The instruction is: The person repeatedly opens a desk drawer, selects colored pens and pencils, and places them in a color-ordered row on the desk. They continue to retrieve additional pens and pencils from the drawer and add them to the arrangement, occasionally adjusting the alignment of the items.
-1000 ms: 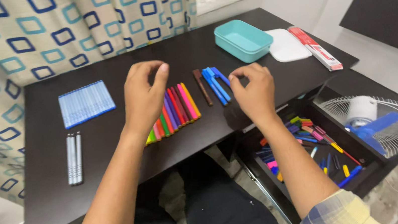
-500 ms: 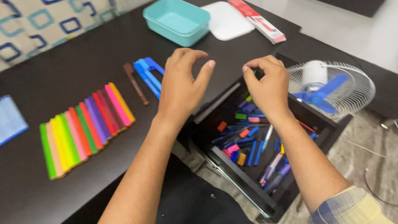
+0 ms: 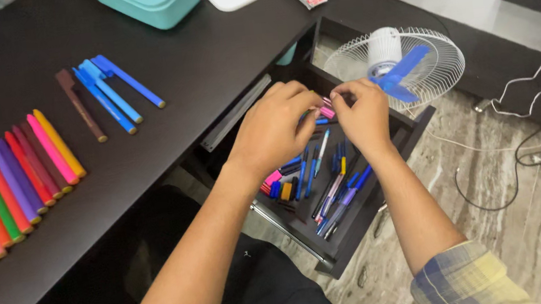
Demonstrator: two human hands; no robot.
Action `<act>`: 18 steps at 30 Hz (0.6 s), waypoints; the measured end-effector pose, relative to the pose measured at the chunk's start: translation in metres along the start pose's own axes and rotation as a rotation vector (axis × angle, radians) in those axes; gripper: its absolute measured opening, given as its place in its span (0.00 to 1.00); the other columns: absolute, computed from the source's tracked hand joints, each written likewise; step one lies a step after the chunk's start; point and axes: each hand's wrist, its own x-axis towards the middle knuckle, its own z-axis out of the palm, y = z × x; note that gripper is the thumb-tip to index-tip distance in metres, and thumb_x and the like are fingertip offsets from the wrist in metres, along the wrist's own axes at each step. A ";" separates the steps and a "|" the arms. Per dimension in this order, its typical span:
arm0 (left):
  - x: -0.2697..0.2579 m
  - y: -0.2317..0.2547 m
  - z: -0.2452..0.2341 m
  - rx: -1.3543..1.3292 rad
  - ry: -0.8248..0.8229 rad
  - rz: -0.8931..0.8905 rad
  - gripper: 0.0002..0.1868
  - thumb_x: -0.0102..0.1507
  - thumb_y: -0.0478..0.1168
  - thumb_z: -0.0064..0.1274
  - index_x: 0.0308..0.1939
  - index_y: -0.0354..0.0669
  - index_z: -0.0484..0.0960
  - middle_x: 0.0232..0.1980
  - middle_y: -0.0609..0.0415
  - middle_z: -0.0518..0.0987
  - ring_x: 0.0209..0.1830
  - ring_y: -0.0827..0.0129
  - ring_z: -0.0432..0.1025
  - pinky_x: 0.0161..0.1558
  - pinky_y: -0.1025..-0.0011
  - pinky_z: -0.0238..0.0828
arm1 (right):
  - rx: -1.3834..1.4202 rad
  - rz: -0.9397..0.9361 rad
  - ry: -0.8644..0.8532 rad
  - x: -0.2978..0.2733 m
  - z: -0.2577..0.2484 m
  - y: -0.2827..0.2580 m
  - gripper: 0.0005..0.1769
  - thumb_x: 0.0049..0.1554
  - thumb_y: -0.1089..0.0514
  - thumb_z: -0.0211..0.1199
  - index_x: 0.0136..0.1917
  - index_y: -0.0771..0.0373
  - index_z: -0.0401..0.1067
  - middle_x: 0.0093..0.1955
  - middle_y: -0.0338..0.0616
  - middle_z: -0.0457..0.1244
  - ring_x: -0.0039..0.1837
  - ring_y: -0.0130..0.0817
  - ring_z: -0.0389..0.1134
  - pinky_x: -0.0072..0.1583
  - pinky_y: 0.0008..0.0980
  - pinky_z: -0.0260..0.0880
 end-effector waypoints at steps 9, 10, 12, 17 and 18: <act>-0.082 -0.067 0.077 -0.064 -0.053 -0.483 0.10 0.60 0.35 0.53 0.43 0.41 0.86 0.45 0.47 0.81 0.51 0.52 0.75 0.54 0.58 0.71 | -0.215 -0.075 -0.142 -0.050 0.015 0.043 0.05 0.51 0.58 0.70 0.41 0.60 0.80 0.44 0.51 0.69 0.48 0.51 0.69 0.54 0.46 0.69; -0.091 -0.065 0.083 0.004 -0.049 -0.509 0.09 0.59 0.35 0.53 0.42 0.41 0.86 0.45 0.47 0.81 0.51 0.51 0.75 0.54 0.58 0.71 | -0.179 -0.016 -0.193 -0.054 0.017 0.046 0.05 0.51 0.58 0.70 0.42 0.60 0.80 0.43 0.50 0.70 0.47 0.49 0.71 0.53 0.44 0.70; -0.101 -0.061 0.089 0.143 -0.041 -0.547 0.09 0.59 0.35 0.53 0.41 0.42 0.86 0.46 0.46 0.81 0.52 0.50 0.74 0.53 0.56 0.71 | -0.107 0.099 -0.284 -0.055 0.022 0.052 0.07 0.52 0.56 0.69 0.44 0.60 0.80 0.42 0.47 0.71 0.45 0.44 0.73 0.51 0.40 0.72; -0.104 -0.052 0.094 0.279 -0.116 -0.582 0.09 0.58 0.35 0.54 0.40 0.42 0.84 0.48 0.46 0.80 0.54 0.50 0.73 0.52 0.55 0.72 | -0.124 0.115 -0.410 -0.062 0.022 0.061 0.12 0.50 0.55 0.71 0.47 0.61 0.80 0.41 0.48 0.71 0.44 0.43 0.73 0.49 0.39 0.72; -0.102 -0.052 0.094 0.287 -0.119 -0.574 0.08 0.58 0.35 0.54 0.41 0.42 0.84 0.48 0.47 0.80 0.54 0.51 0.73 0.53 0.56 0.73 | -0.119 0.113 -0.418 -0.060 0.021 0.062 0.12 0.51 0.55 0.71 0.47 0.61 0.80 0.41 0.48 0.71 0.45 0.43 0.73 0.49 0.39 0.72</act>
